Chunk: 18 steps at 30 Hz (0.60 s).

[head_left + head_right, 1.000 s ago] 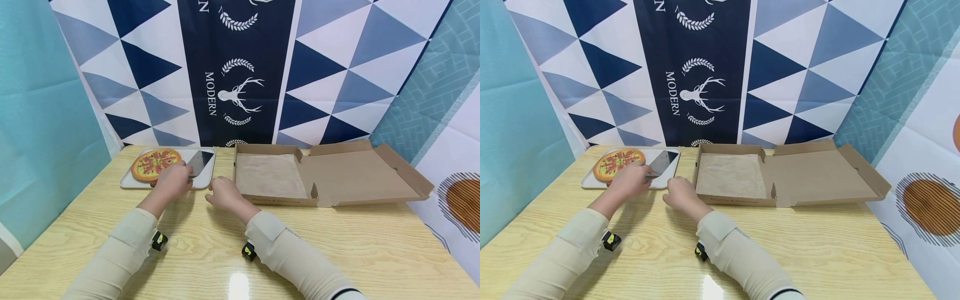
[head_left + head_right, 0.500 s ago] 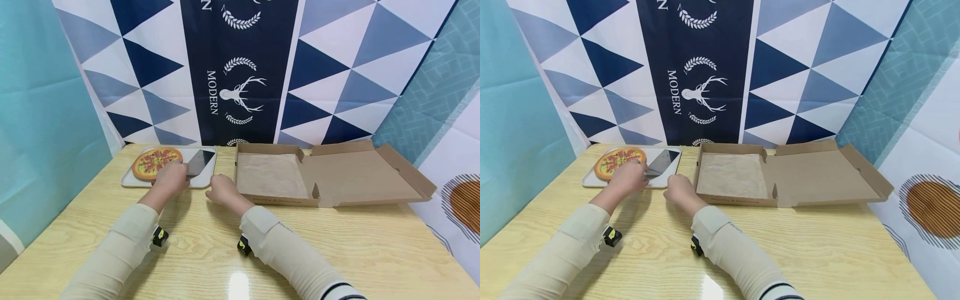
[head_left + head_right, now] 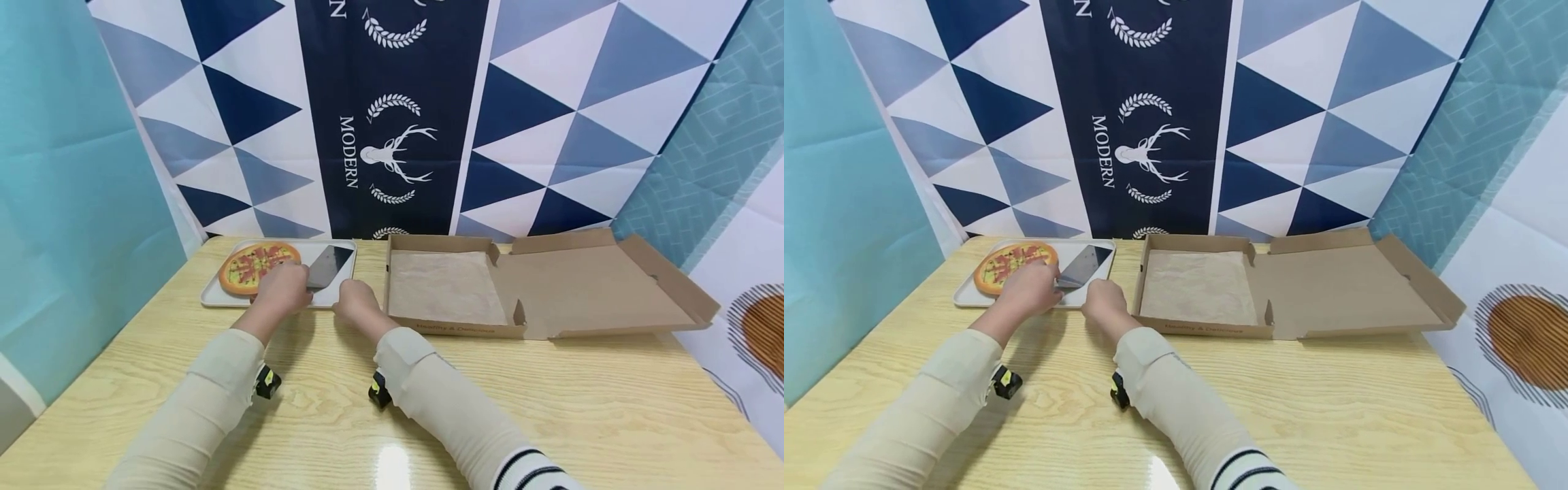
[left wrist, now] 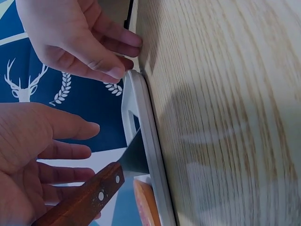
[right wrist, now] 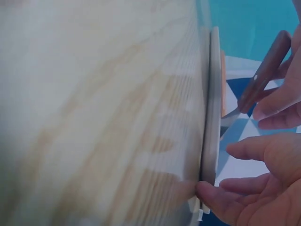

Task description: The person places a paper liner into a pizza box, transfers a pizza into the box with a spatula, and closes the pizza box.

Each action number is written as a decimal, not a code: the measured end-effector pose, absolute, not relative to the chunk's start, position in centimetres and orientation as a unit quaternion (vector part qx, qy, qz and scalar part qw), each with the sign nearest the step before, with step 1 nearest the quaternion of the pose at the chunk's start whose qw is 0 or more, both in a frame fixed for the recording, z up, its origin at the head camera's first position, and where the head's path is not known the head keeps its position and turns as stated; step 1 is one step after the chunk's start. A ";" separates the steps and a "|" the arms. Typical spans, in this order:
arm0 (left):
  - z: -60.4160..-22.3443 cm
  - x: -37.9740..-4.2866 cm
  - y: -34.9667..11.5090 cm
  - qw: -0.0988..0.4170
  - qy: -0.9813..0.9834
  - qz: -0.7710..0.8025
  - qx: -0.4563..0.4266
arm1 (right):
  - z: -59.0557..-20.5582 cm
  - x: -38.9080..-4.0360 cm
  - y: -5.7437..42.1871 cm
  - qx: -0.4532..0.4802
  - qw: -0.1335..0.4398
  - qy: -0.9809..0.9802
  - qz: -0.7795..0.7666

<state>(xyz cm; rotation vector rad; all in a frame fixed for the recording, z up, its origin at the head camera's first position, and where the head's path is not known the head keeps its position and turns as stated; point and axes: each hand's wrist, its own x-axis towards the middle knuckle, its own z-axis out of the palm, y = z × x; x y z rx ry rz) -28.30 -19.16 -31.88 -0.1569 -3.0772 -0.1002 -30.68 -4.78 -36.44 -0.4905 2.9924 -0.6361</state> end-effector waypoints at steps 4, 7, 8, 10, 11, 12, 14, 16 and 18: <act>-31.9 -28.5 -19.4 0.021 -0.998 -0.035 -0.041 | -36.6 -31.3 -5.0 -0.139 0.009 0.967 -0.212; -31.7 -28.7 -19.5 0.016 -0.999 -0.030 -0.035 | -36.8 -31.8 -5.2 -0.114 0.004 0.966 -0.231; -31.6 -28.7 -19.6 0.012 -0.999 -0.027 -0.033 | -36.8 -31.9 -5.2 -0.106 0.004 0.965 -0.239; -31.5 -28.8 -19.6 0.003 -0.999 -0.027 -0.027 | -36.9 -32.2 -5.3 -0.091 0.002 0.963 -0.252; -31.4 -28.8 -19.6 -0.004 -0.999 -0.027 -0.024 | -37.0 -32.3 -5.4 -0.085 0.002 0.962 -0.258; -31.3 -28.9 -19.6 -0.012 -0.999 -0.028 -0.021 | -37.1 -32.3 -5.4 -0.079 0.001 0.961 -0.264; -31.1 -29.0 -19.6 -0.028 -0.999 -0.031 -0.013 | -37.2 -32.5 -5.5 -0.066 -0.002 0.958 -0.279; -30.9 -29.2 -19.6 -0.042 -0.999 -0.031 -0.010 | -37.3 -32.6 -5.6 -0.048 -0.008 0.954 -0.297; -30.8 -29.3 -19.5 -0.053 -0.998 -0.032 -0.009 | -37.5 -32.7 -5.7 -0.026 -0.014 0.948 -0.318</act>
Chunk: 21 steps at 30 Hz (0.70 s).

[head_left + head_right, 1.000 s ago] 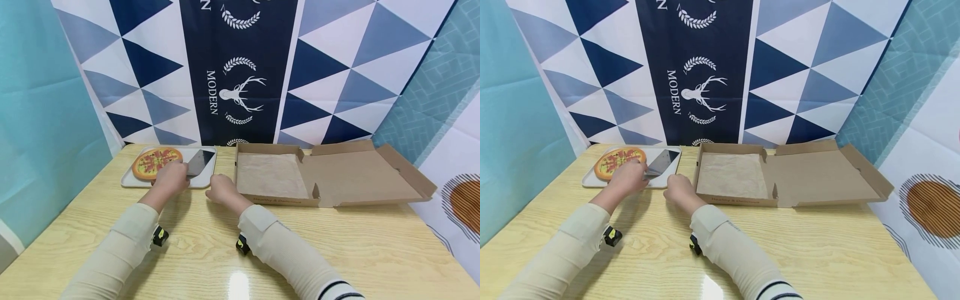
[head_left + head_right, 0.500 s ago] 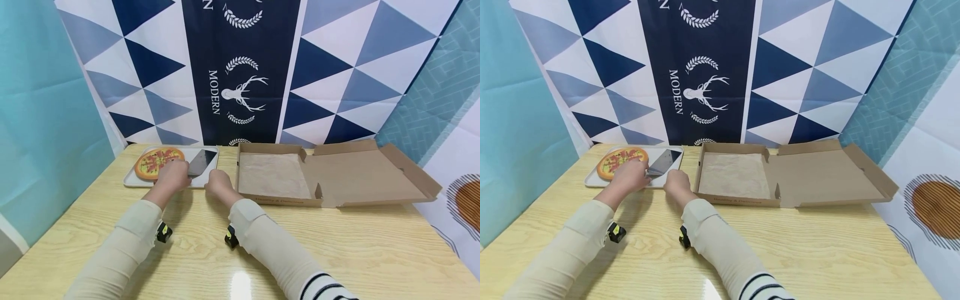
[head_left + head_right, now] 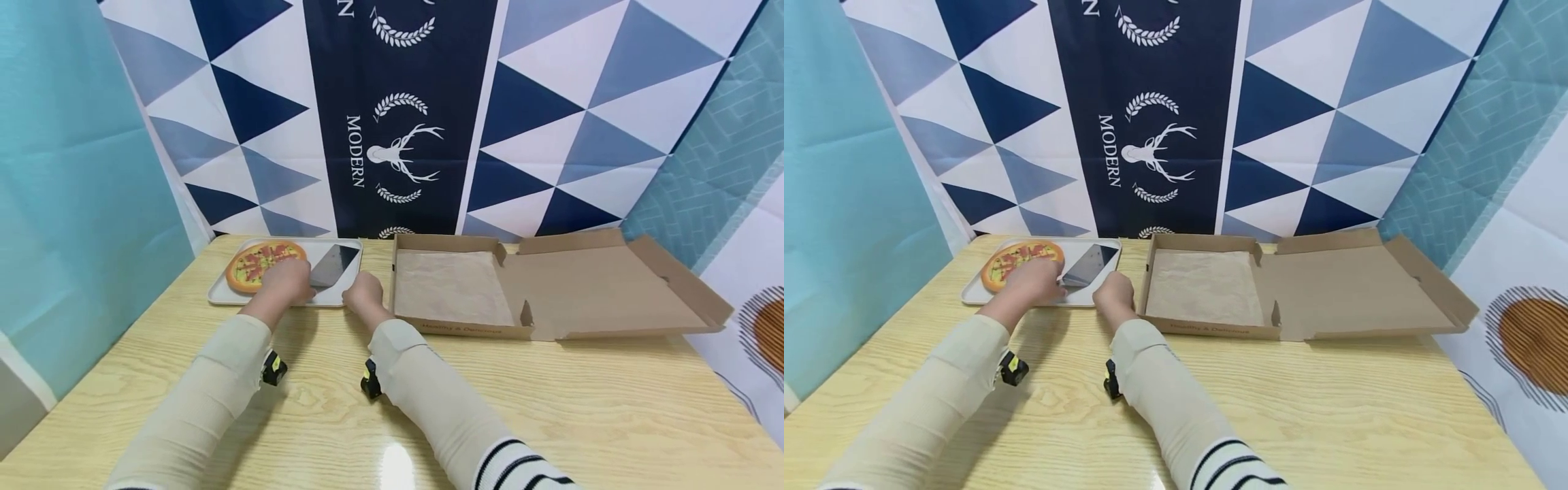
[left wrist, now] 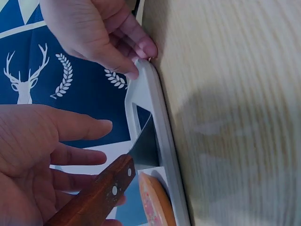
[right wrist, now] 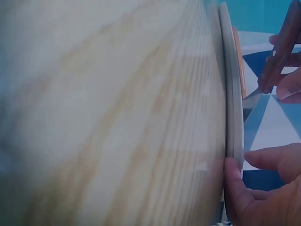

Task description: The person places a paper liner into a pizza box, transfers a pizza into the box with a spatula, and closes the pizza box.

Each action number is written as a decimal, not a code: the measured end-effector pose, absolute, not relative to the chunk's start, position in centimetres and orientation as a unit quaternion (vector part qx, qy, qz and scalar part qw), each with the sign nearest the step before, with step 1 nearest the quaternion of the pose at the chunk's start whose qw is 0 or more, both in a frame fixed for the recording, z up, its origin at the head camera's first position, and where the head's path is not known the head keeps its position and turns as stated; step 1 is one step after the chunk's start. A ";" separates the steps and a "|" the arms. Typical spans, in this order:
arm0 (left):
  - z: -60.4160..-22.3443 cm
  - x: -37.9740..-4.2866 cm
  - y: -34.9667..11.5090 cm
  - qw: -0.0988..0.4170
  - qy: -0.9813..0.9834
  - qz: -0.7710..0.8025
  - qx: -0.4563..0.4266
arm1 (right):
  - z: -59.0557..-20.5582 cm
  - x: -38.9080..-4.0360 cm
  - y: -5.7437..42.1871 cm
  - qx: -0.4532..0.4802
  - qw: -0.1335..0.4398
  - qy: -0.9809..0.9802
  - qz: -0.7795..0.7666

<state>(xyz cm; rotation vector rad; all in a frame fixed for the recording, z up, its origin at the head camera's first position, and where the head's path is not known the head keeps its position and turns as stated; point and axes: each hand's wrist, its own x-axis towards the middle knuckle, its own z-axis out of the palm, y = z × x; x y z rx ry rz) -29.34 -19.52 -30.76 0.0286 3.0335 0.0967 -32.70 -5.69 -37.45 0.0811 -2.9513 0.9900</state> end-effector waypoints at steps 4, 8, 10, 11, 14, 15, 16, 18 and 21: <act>-30.6 -29.7 -19.4 0.071 0.997 0.040 0.011 | -37.6 -32.9 -5.8 -0.006 0.023 -0.944 0.330; -30.5 -30.0 -19.6 0.107 0.994 0.033 0.013 | -37.8 -33.0 -5.9 -0.014 0.024 -0.947 0.321; -30.3 -30.2 -19.8 0.133 0.991 0.030 0.009 | -37.9 -32.9 -5.9 -0.019 0.024 -0.944 0.328; -30.2 -30.2 -19.9 0.146 0.989 0.033 0.006 | -37.9 -32.9 -5.9 -0.022 0.024 -0.942 0.335; -30.0 -30.5 -20.4 0.175 0.984 0.044 -0.004 | -37.9 -32.8 -5.8 -0.031 0.029 -0.936 0.350; -30.0 -30.7 -20.5 0.186 0.981 0.052 -0.006 | -37.9 -32.7 -5.8 -0.032 0.029 -0.934 0.354; -30.1 -30.7 -20.7 0.199 0.977 0.071 -0.018 | -38.0 -32.7 -5.8 -0.035 0.030 -0.934 0.356; -30.3 -30.8 -21.1 0.225 0.966 0.119 -0.043 | -38.0 -32.8 -5.8 -0.037 0.033 -0.933 0.356; -30.8 -30.7 -21.9 0.262 0.940 0.200 -0.083 | -38.1 -32.8 -5.8 -0.040 0.028 -0.931 0.363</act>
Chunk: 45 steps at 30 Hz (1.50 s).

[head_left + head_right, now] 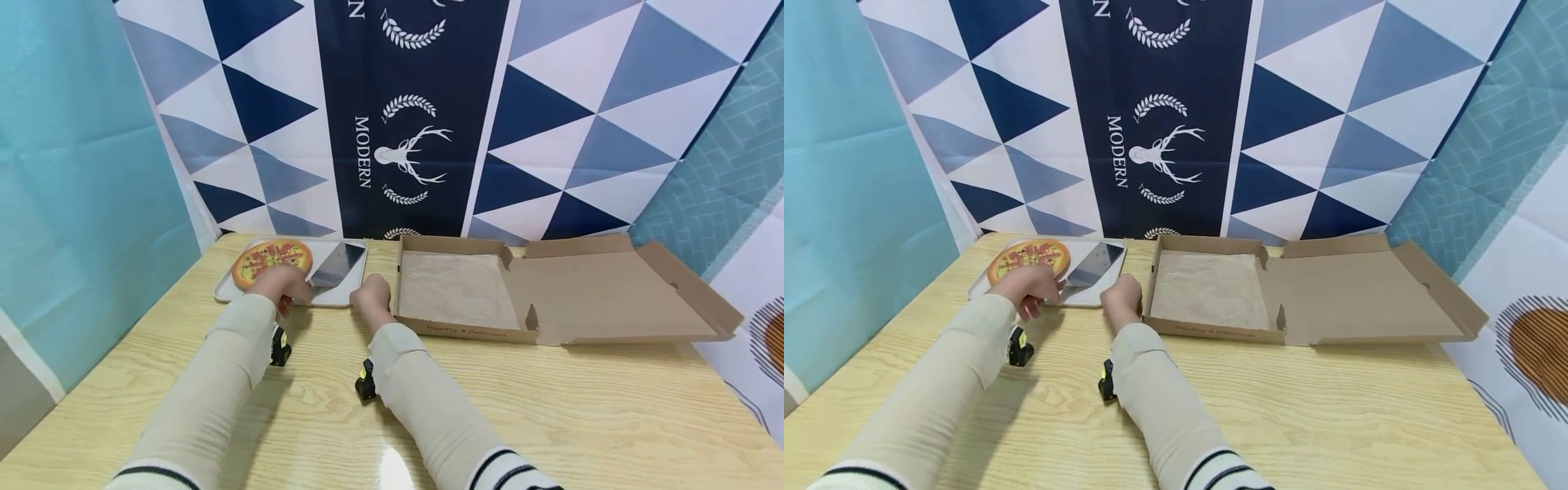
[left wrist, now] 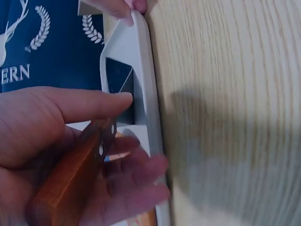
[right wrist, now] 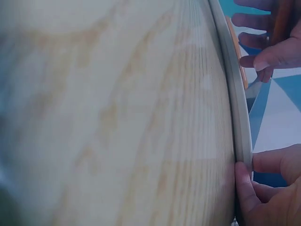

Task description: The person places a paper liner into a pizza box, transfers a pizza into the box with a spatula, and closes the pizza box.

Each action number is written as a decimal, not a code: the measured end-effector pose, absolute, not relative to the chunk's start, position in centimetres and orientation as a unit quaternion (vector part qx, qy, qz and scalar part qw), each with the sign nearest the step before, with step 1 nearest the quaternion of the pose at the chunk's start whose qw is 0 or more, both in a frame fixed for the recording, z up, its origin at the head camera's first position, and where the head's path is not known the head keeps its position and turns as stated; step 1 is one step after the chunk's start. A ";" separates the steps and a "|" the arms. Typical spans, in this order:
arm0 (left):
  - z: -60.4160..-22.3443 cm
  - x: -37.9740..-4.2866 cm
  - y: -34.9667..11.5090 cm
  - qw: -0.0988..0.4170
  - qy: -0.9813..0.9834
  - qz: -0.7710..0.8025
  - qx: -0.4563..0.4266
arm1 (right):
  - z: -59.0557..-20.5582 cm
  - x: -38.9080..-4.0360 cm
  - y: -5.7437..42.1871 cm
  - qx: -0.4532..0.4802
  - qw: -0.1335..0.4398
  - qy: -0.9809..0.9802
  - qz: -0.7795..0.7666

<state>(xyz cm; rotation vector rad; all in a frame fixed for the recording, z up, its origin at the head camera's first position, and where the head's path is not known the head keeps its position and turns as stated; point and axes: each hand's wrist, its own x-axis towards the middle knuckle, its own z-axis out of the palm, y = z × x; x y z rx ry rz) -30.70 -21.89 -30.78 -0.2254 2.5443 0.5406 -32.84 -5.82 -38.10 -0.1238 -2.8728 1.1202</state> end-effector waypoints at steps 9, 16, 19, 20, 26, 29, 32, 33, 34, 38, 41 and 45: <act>-32.6 -29.8 -24.0 0.286 0.892 0.338 -0.097 | -38.4 -32.9 -5.8 -0.041 0.027 -0.931 0.361; -34.0 -29.4 -25.1 0.294 0.860 0.410 -0.080 | -38.5 -33.1 -5.8 -0.046 0.016 -0.931 0.363; -34.2 -29.4 -25.3 0.296 0.848 0.434 -0.068 | -38.8 -33.5 -5.8 -0.049 0.016 -0.933 0.357; -34.2 -29.4 -25.4 0.296 0.845 0.441 -0.066 | -38.8 -33.5 -5.8 -0.049 0.017 -0.933 0.355; -34.6 -29.2 -25.4 0.283 0.834 0.467 -0.078 | -38.5 -33.0 -5.8 -0.047 0.026 -0.933 0.357; -34.7 -28.9 -25.4 0.266 0.840 0.467 -0.073 | -38.5 -32.8 -5.8 -0.043 0.028 -0.934 0.353; -34.8 -28.5 -25.5 0.256 0.850 0.457 -0.059 | -38.5 -32.8 -5.9 -0.040 0.028 -0.935 0.350; -34.8 -28.3 -25.5 0.252 0.853 0.454 -0.056 | -38.5 -32.7 -5.9 -0.038 0.028 -0.936 0.350; -34.7 -28.2 -25.5 0.249 0.855 0.452 -0.052 | -38.5 -32.7 -5.9 -0.038 0.027 -0.935 0.353; -34.6 -27.7 -25.6 0.237 0.867 0.436 -0.036 | -38.3 -32.7 -6.0 -0.037 0.026 -0.931 0.362; -34.4 -27.4 -25.8 0.234 0.874 0.424 -0.032 | -38.3 -32.7 -6.0 -0.038 0.027 -0.931 0.361; -33.8 -27.1 -26.2 0.242 0.882 0.403 -0.047 | -38.2 -32.7 -5.9 -0.041 0.027 -0.932 0.360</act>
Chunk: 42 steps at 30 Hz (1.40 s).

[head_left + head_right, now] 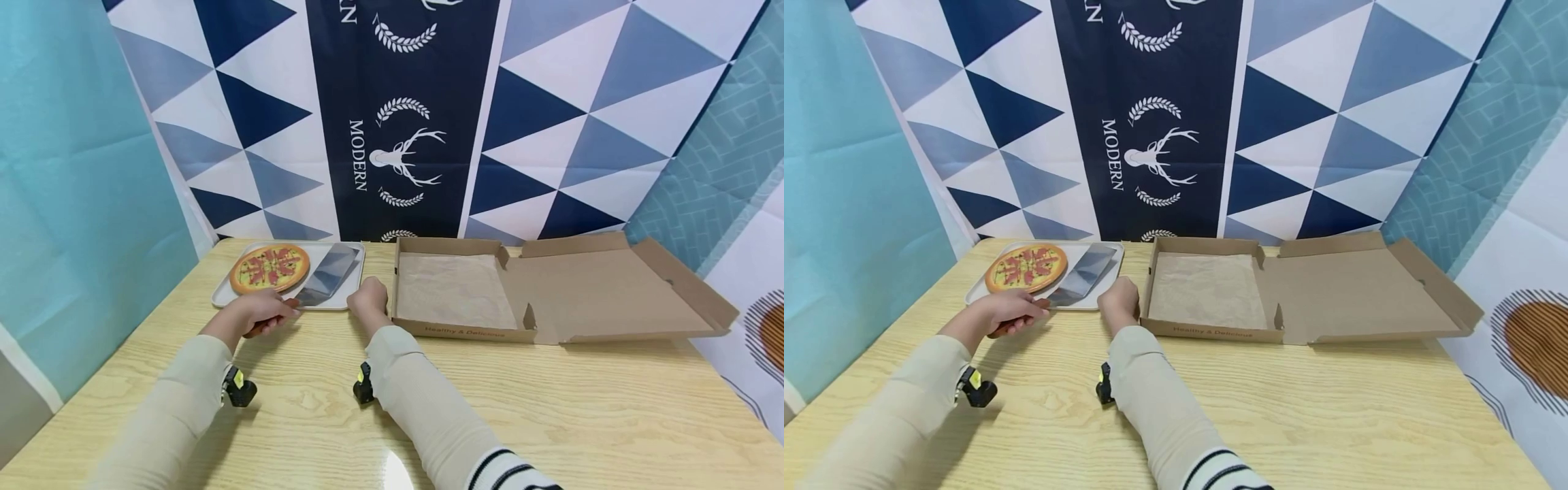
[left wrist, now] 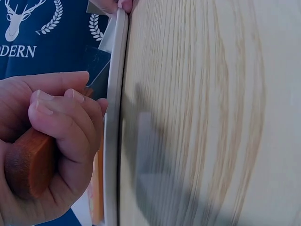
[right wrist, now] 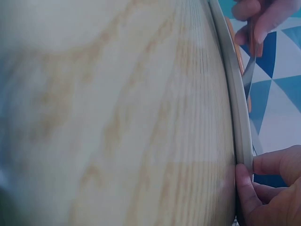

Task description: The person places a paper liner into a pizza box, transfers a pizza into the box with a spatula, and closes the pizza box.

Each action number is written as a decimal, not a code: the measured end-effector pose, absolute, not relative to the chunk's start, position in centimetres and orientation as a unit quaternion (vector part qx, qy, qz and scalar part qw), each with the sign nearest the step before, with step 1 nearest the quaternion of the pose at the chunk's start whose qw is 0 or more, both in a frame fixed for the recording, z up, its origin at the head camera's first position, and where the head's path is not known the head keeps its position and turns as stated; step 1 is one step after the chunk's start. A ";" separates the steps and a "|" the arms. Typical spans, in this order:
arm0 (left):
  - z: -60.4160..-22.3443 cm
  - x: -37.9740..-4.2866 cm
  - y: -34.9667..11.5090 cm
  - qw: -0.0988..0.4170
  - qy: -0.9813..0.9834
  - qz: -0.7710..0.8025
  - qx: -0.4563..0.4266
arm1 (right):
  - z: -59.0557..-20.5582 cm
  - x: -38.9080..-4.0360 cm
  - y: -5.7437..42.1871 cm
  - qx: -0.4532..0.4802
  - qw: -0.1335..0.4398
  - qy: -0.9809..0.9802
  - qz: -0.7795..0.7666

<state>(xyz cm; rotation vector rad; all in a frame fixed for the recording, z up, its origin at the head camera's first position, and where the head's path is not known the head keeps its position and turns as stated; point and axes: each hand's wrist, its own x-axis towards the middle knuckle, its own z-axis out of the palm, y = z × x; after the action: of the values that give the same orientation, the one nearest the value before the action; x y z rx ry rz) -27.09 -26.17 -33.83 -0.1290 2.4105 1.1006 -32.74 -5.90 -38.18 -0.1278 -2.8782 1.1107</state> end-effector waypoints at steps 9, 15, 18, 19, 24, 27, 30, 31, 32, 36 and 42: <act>-32.5 -26.4 -27.3 0.263 0.878 0.394 -0.069 | -37.9 -32.6 -5.8 -0.039 0.035 -0.933 0.355; -31.9 -25.9 -28.0 0.266 0.880 0.388 -0.064 | -37.9 -32.5 -5.8 -0.038 0.033 -0.936 0.348; -31.7 -25.7 -28.3 0.264 0.880 0.391 -0.056 | -38.0 -32.5 -5.8 -0.038 0.030 -0.936 0.349; -31.6 -25.6 -28.3 0.263 0.880 0.391 -0.051 | -38.0 -32.5 -5.8 -0.038 0.030 -0.936 0.349; -31.3 -25.0 -28.7 0.262 0.876 0.402 -0.045 | -38.1 -32.4 -5.9 -0.037 0.030 -0.937 0.346; -31.1 -24.6 -29.0 0.268 0.876 0.399 -0.041 | -38.1 -32.4 -5.9 -0.036 0.028 -0.937 0.347; -30.9 -24.3 -29.5 0.273 0.879 0.389 -0.033 | -38.2 -32.4 -6.0 -0.037 0.028 -0.937 0.346; -30.8 -24.2 -29.7 0.275 0.879 0.389 -0.031 | -38.2 -32.4 -6.0 -0.037 0.028 -0.937 0.345; -30.8 -24.1 -29.9 0.276 0.878 0.389 -0.028 | -38.2 -32.4 -6.0 -0.037 0.029 -0.938 0.345; -30.3 -23.6 -30.6 0.280 0.882 0.380 -0.023 | -38.2 -32.5 -6.1 -0.038 0.030 -0.938 0.344; -29.6 -22.6 -31.5 0.279 0.888 0.366 -0.016 | -38.2 -32.5 -6.1 -0.042 0.026 -0.936 0.347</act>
<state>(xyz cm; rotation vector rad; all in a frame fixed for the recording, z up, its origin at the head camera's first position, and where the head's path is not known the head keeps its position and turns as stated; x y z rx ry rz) -22.61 -31.50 -29.61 -0.0434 2.3825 0.9816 -32.52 -6.09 -38.16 -0.1308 -2.8935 1.0726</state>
